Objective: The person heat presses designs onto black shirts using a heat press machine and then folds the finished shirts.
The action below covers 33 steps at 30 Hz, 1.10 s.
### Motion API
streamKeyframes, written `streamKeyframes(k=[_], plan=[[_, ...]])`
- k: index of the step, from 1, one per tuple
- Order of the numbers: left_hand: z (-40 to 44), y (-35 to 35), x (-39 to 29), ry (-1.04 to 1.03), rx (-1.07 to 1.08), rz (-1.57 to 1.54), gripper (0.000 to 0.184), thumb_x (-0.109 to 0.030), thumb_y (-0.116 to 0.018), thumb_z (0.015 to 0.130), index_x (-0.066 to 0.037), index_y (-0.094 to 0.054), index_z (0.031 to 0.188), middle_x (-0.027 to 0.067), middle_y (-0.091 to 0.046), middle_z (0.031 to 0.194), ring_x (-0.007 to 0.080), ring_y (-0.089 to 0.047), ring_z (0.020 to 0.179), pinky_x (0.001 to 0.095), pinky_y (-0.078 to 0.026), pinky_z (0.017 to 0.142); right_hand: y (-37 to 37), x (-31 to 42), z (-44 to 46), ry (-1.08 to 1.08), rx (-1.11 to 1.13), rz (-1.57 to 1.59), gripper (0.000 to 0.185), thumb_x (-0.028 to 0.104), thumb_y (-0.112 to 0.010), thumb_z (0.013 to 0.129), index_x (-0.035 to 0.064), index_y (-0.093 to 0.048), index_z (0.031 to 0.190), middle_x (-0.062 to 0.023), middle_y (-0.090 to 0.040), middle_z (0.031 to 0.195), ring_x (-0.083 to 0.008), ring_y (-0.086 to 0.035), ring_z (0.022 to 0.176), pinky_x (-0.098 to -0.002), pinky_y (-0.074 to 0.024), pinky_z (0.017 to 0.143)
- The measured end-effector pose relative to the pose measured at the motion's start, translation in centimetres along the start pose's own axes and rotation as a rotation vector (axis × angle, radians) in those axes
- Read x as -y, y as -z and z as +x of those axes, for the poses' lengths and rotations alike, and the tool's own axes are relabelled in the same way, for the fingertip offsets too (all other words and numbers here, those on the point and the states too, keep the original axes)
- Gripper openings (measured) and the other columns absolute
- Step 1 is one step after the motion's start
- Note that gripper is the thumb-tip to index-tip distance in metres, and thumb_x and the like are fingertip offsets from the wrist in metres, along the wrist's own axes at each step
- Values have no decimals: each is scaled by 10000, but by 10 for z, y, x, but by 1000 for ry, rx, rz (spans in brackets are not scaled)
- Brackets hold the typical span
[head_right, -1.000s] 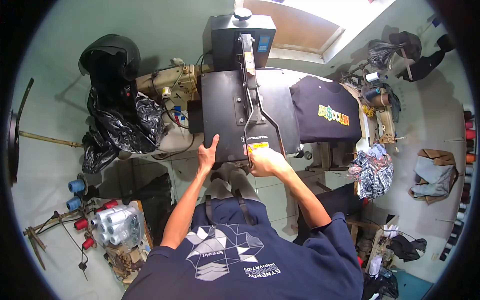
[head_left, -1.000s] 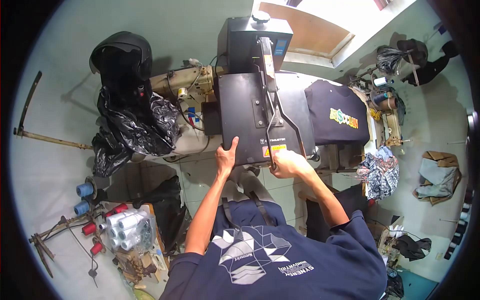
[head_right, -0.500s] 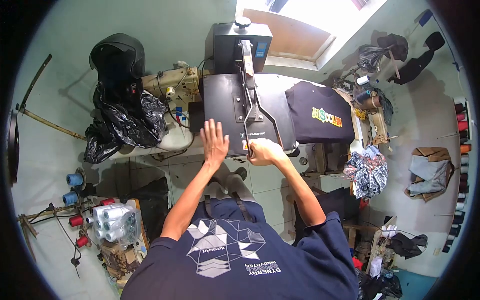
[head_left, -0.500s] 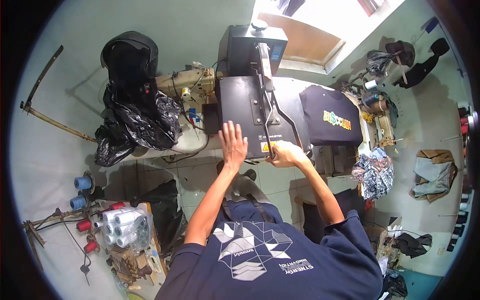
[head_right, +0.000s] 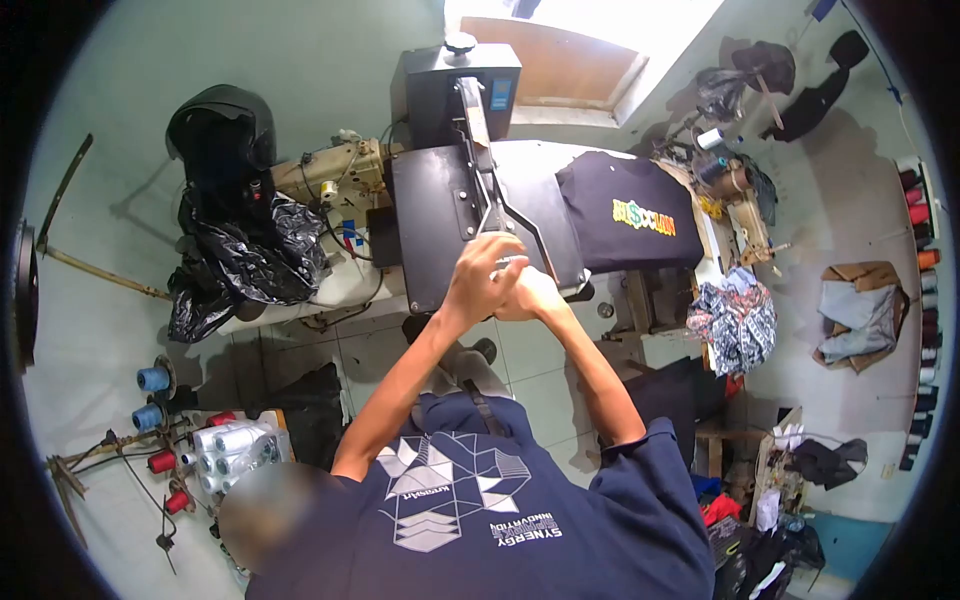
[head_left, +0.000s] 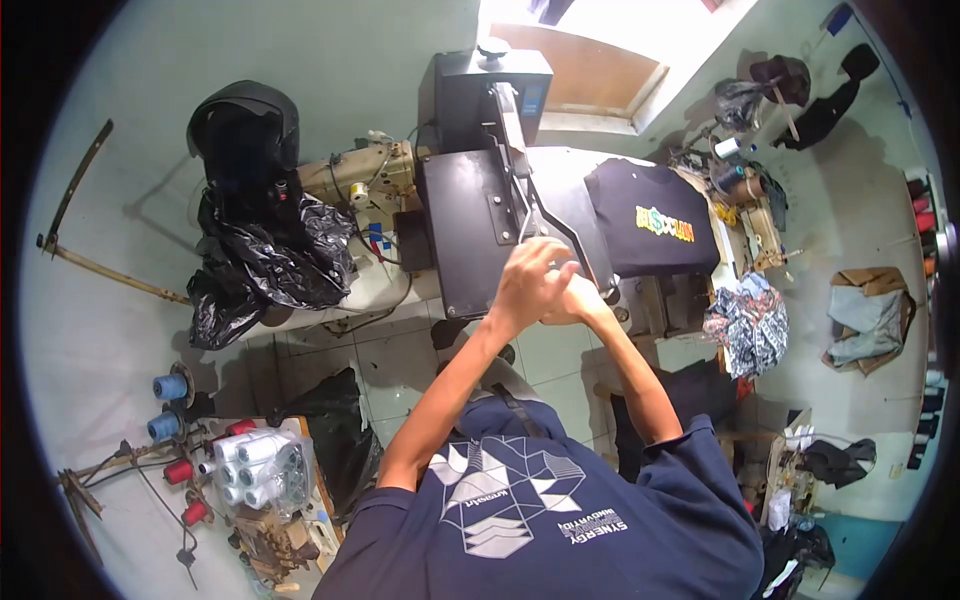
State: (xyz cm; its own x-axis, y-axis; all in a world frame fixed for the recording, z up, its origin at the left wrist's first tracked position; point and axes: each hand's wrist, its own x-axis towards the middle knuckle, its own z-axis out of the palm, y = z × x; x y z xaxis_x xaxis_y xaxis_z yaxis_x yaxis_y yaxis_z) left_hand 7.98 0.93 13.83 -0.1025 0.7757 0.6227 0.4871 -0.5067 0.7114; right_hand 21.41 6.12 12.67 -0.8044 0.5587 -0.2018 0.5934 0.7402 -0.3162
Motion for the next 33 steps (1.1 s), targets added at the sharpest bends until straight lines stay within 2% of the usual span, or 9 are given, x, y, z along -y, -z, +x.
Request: streamKeyframes(k=[3,5,6,7,12,15,17,22,33], plan=[[0,-30,-13,17,260,78,364,-390,-639,904,-56,-665,1045,155,-684,984,324,-661,951,405,-528,819,-12,-9,-3,44,-101,13,164,200,-668,742,63,-664,832,-141,-698,820,-330,-682,815,-449,-540,697],[-2,-42,-11,-8,313,213,356,-433,-583,927,-92,-672,876,122,-693,849,315,-670,816,424,-529,733,-19,-14,-4,37,-143,29,159,195,-669,741,65,-661,832,-138,-694,818,-324,-678,808,-445,-536,692],[-1,-44,-9,8,292,196,363,-426,-588,925,-87,-658,817,121,-686,820,314,-659,768,428,-520,714,-22,-18,-3,31,-165,37,156,192,-670,740,66,-660,832,-137,-692,816,-321,-676,805,-443,-534,689],[0,-42,-9,76,351,174,303,-374,-589,925,-91,-689,880,113,-689,854,306,-655,806,426,-508,747,-26,-20,-3,33,-190,48,154,189,-671,739,67,-659,832,-135,-690,815,-318,-674,802,-440,-533,686],[1,-40,-12,39,329,158,230,-314,-610,895,-98,-690,882,104,-664,754,291,-636,743,405,-502,720,-48,-32,-3,23,-277,78,143,177,-674,737,73,-653,832,-127,-681,809,-303,-663,786,-429,-523,672],[-1,-43,-9,49,283,113,192,-263,-615,890,-86,-688,911,109,-665,762,297,-639,751,405,-504,720,-56,-38,-5,15,-322,86,137,169,-677,735,76,-650,832,-123,-675,805,-293,-657,777,-423,-517,664],[0,-45,-4,62,288,74,218,-294,-626,871,-83,-681,876,127,-668,757,324,-649,759,427,-516,716,-59,-41,-6,10,-347,85,134,164,-678,734,79,-648,832,-120,-672,803,-287,-652,771,-418,-514,658],[2,-44,-8,94,302,29,184,-239,-621,869,-62,-671,881,138,-663,729,345,-656,727,435,-512,930,-71,-45,-8,-3,-387,106,128,151,-682,731,84,-642,832,-112,-662,797,-272,-642,755,-407,-504,645],[-1,-46,-3,58,278,21,156,-205,-648,847,-55,-674,883,127,-686,767,330,-663,729,448,-509,922,-89,-46,-13,-35,-424,127,126,124,-689,725,97,-630,833,-94,-642,783,-239,-618,720,-383,-484,614]])
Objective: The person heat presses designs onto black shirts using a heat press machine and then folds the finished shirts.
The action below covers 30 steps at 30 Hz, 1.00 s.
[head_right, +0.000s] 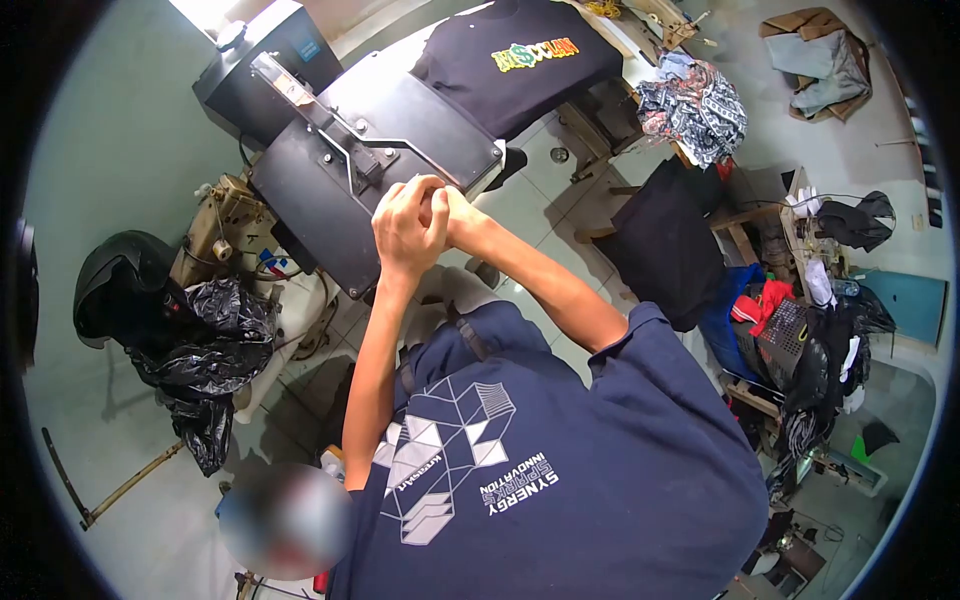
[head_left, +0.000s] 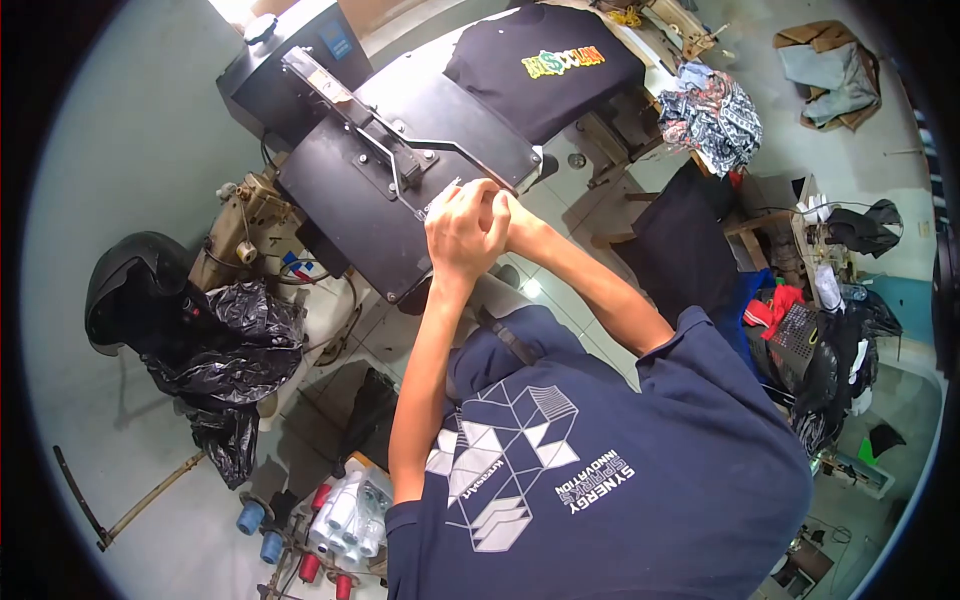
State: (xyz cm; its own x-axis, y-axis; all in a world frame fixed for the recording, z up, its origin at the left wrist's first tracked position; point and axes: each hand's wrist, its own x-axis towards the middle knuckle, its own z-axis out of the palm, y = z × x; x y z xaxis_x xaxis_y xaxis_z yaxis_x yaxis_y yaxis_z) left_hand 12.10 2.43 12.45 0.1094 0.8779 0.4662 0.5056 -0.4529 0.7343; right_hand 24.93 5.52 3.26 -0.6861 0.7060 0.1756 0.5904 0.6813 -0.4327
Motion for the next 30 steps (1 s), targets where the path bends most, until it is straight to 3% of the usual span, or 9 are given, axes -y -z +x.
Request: streamKeyframes(k=[7,9,13,14,18,23,25,27,30], plan=[[-4,-2,2,-37,-62,6,147,-191,-637,830,-58,-676,879,108,-693,806,319,-661,770,426,-513,846,10,9,4,-57,101,-56,91,140,-645,792,111,-621,875,-79,-635,867,-214,-609,839,-368,-484,710],[-6,-1,0,-49,-97,8,127,-172,-620,813,-64,-658,869,95,-682,848,306,-654,793,426,-510,802,23,21,-6,-133,-79,272,94,167,-622,843,82,-616,883,-83,-618,877,-223,-592,875,-356,-469,775],[-13,2,5,-131,-139,28,191,-144,-607,780,-44,-650,937,117,-685,1018,308,-629,919,428,-475,887,34,27,4,-196,-106,398,170,202,-655,775,55,-622,853,-128,-641,862,-289,-629,814,-398,-502,730],[-16,3,8,-138,-152,40,231,-143,-606,777,-31,-669,969,143,-686,1044,321,-629,958,434,-471,910,31,24,7,-147,99,-26,161,205,-655,761,70,-636,845,-115,-643,831,-282,-632,796,-399,-507,711],[-21,2,14,-124,-167,33,285,-142,-610,757,-9,-683,998,161,-679,1067,324,-635,974,432,-475,913,33,29,14,-92,29,-92,151,218,-656,763,69,-635,771,-116,-655,793,-283,-638,760,-393,-513,667],[-16,5,10,-114,-167,12,293,-160,-629,739,-34,-665,1002,136,-659,1011,308,-635,914,409,-506,809,31,25,5,-249,-41,323,177,229,-663,766,58,-628,734,-122,-656,755,-297,-643,708,-396,-512,621],[-12,12,0,-19,-104,-13,265,-139,-612,750,-38,-680,986,122,-660,979,311,-645,925,407,-530,811,22,21,7,-225,-33,-17,181,225,-676,758,49,-634,739,-124,-648,711,-309,-642,654,-404,-504,570],[-7,17,-5,-4,-104,21,267,-162,-609,753,-62,-681,990,105,-650,960,307,-651,903,395,-538,783,25,23,7,-206,-82,-22,187,229,-701,732,50,-647,745,-124,-653,703,-305,-648,641,-419,-505,555],[3,20,-7,351,59,-149,335,-275,-556,860,-71,-626,1117,158,-695,960,354,-679,871,433,-534,778,40,40,14,-36,-213,74,270,270,-757,655,51,-642,763,-123,-661,720,-296,-669,678,-399,-530,601]])
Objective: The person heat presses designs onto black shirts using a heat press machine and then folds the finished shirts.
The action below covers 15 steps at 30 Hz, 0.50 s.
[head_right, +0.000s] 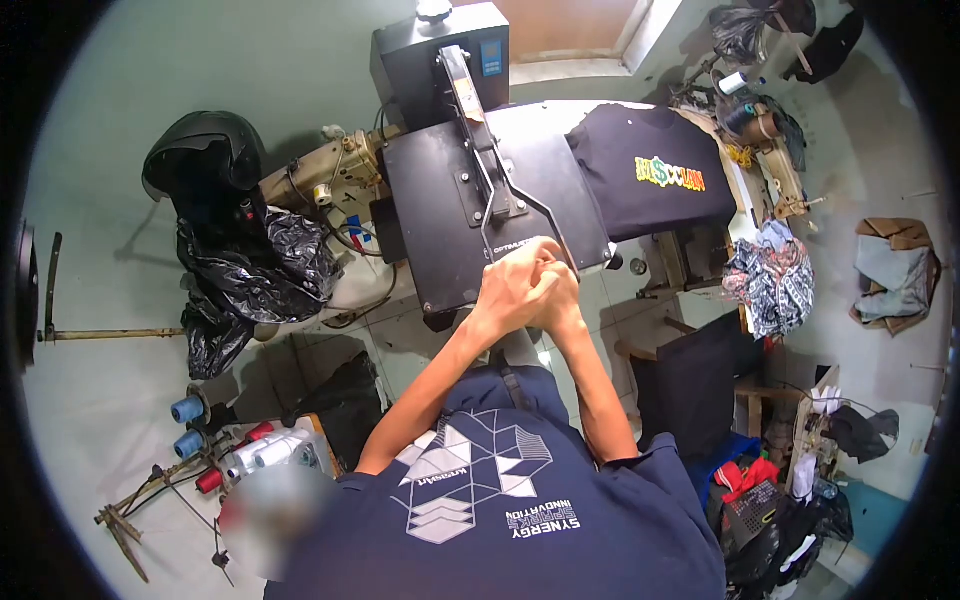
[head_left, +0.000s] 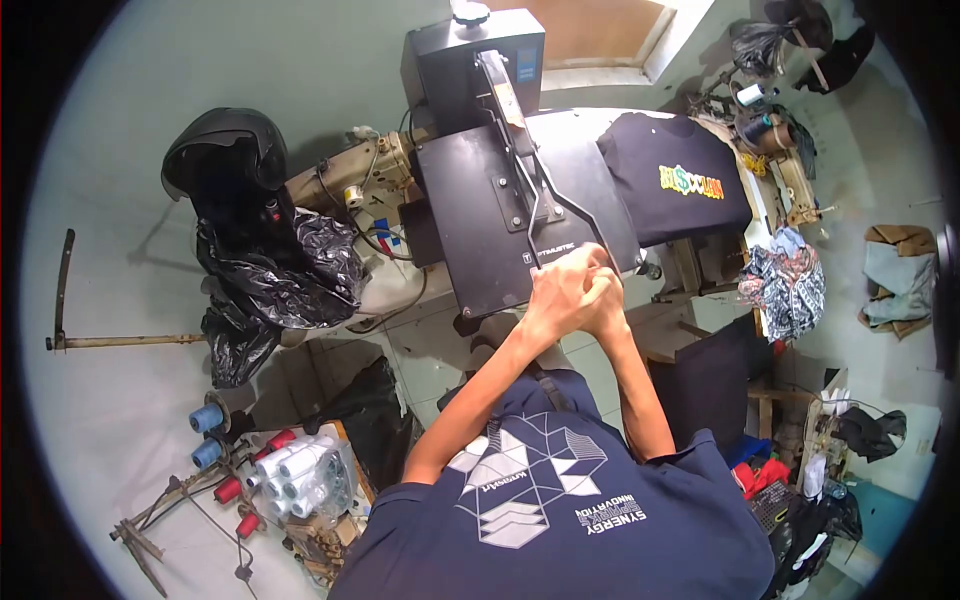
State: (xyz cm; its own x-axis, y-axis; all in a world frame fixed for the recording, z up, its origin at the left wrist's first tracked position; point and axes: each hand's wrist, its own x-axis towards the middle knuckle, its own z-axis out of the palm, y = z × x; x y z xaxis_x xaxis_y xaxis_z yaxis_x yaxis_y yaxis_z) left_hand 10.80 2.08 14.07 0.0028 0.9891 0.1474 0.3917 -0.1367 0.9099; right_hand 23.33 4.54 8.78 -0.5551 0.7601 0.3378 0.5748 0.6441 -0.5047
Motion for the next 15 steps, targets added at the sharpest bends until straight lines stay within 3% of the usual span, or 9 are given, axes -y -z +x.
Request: streamKeyframes(k=[2,3,5,7,9,11,12,14,15], plan=[[9,1,-5,183,138,111,412,-355,-526,904,-80,-574,1208,193,-704,958,376,-686,887,454,-530,787,-2,1,4,5,-50,139,337,302,-787,616,50,-624,769,-127,-669,739,-298,-683,716,-385,-540,623],[14,2,-13,270,203,192,444,-399,-498,929,-91,-546,1246,213,-697,985,385,-677,932,462,-524,814,6,7,10,68,6,44,461,343,-799,599,24,-651,899,-150,-685,851,-306,-688,780,-385,-552,682],[17,4,-14,185,252,222,433,-402,-488,946,-89,-553,1239,229,-688,1015,401,-661,971,467,-512,844,10,12,10,53,15,-68,436,325,-795,630,27,-652,914,-139,-690,863,-299,-693,800,-391,-547,707],[15,-5,-15,216,146,188,412,-392,-464,975,-85,-558,1232,236,-680,1040,404,-650,997,474,-501,859,12,14,6,34,17,-178,410,308,-791,662,30,-652,929,-129,-694,876,-293,-698,820,-398,-542,731],[16,-13,-13,275,108,160,386,-379,-453,993,-83,-569,1211,223,-691,1001,397,-661,969,475,-504,844,6,12,-2,-56,-102,53,475,330,-792,657,33,-653,1002,-140,-689,957,-305,-685,892,-403,-528,802],[14,-24,-5,271,35,213,372,-376,-461,995,-85,-573,1198,211,-699,958,389,-675,926,465,-517,813,3,4,-6,16,-215,137,567,355,-776,662,12,-639,1093,-143,-678,1037,-307,-662,989,-393,-515,881],[12,-32,0,137,-115,321,357,-370,-485,991,-46,-617,1064,194,-698,815,355,-698,789,465,-541,721,-1,-5,-12,67,-194,85,584,379,-761,681,8,-638,1113,-142,-675,1068,-312,-640,1050,-399,-488,933],[12,-30,-12,234,28,373,349,-386,-497,985,-88,-631,1106,170,-710,861,356,-698,802,444,-546,704,-8,-24,-24,172,-161,-15,620,428,-732,718,-2,-634,1154,-139,-670,1130,-322,-596,1171,-410,-434,1038],[12,-31,-10,196,14,405,366,-419,-524,970,-88,-661,1047,158,-710,828,341,-703,773,442,-548,675,-1,-15,-24,164,-113,90,652,463,-726,718,-1,-635,1166,-146,-665,1146,-322,-580,1197,-422,-398,1078]])
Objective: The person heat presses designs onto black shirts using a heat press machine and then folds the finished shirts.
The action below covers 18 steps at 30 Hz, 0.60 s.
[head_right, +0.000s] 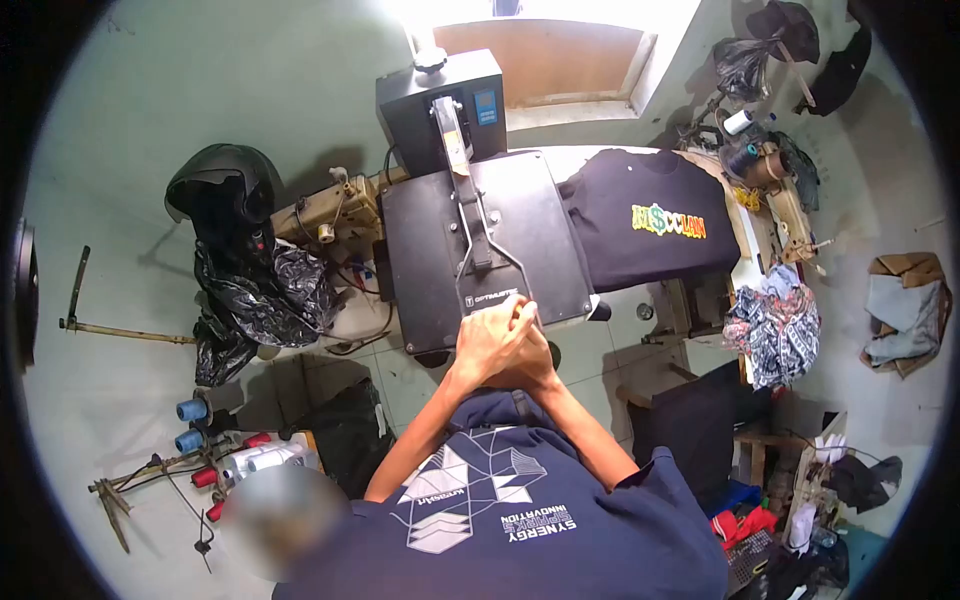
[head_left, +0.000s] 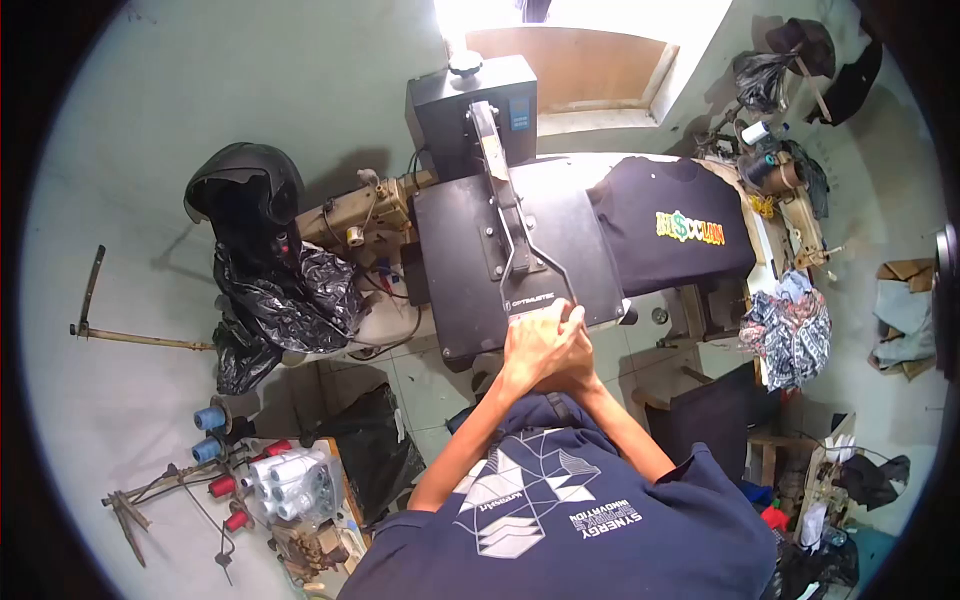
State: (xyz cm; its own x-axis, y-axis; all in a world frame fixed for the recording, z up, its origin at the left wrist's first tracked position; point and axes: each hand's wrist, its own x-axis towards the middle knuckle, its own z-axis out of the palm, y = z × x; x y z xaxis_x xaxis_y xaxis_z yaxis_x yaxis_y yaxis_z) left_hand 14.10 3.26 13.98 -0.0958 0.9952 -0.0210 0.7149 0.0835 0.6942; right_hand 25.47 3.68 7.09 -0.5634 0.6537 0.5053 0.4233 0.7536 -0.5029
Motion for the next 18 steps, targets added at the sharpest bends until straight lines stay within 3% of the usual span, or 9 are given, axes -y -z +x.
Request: streamKeyframes(k=[2,3,6,9,11,12,13,15,18], plan=[[-1,0,-3,-6,-10,21,386,-441,-551,955,-82,-674,1027,155,-709,823,329,-706,785,434,-550,670,6,0,-8,-264,219,419,710,523,-696,746,2,-604,1219,-147,-620,1225,-265,-514,1252,-434,-319,1113],[0,-7,2,-3,-19,5,496,-528,-603,901,-51,-676,1017,160,-705,817,329,-704,781,433,-552,673,15,-10,-14,10,364,-169,715,537,-678,761,4,-593,1230,-146,-601,1249,-247,-495,1256,-440,-308,1109],[-5,-7,-10,-94,45,167,750,-688,-702,737,3,-657,1025,182,-695,845,344,-696,767,423,-559,678,37,-21,-19,41,560,-111,707,540,-658,785,64,-569,1300,-101,-560,1347,-196,-439,1335,-401,-280,1148],[-3,3,-20,-137,53,178,824,-772,-698,667,-19,-616,991,159,-682,784,338,-700,736,417,-561,656,63,-44,-20,319,177,-52,524,281,-720,790,74,-596,1254,-82,-577,1325,-217,-501,1286,-431,-349,1124],[-1,6,-25,-60,146,228,818,-782,-719,623,-41,-607,952,158,-677,745,334,-699,702,418,-561,635,79,-62,-15,116,-151,201,450,64,-682,764,8,-579,1198,-173,-576,1245,-348,-569,1153,-480,-472,1001],[-1,8,-33,-54,145,326,686,-727,-689,730,-72,-623,923,149,-668,696,320,-697,665,423,-555,603,77,-81,-18,25,-410,261,413,40,-633,775,0,-562,1179,-204,-573,1211,-373,-573,1124,-486,-466,996],[0,-1,-29,28,174,407,593,-661,-667,794,-80,-629,908,139,-661,670,311,-694,644,424,-551,590,84,-100,-23,-150,-459,151,382,36,-605,782,-4,-553,1159,-207,-584,1175,-377,-578,1098,-468,-472,966],[-2,-21,-21,91,108,517,338,-444,-634,901,-111,-630,845,112,-646,619,287,-683,600,413,-539,560,91,-150,-28,-475,-323,47,303,103,-634,847,-18,-564,1115,-190,-622,1089,-353,-590,999,-434,-473,899],[-8,-39,-11,140,-20,583,251,-366,-675,829,-131,-626,756,128,-645,619,297,-678,594,400,-533,556,49,-232,-57,-827,-157,269,447,345,-704,899,0,-573,1151,-176,-624,1064,-293,-605,949,-408,-490,850]])
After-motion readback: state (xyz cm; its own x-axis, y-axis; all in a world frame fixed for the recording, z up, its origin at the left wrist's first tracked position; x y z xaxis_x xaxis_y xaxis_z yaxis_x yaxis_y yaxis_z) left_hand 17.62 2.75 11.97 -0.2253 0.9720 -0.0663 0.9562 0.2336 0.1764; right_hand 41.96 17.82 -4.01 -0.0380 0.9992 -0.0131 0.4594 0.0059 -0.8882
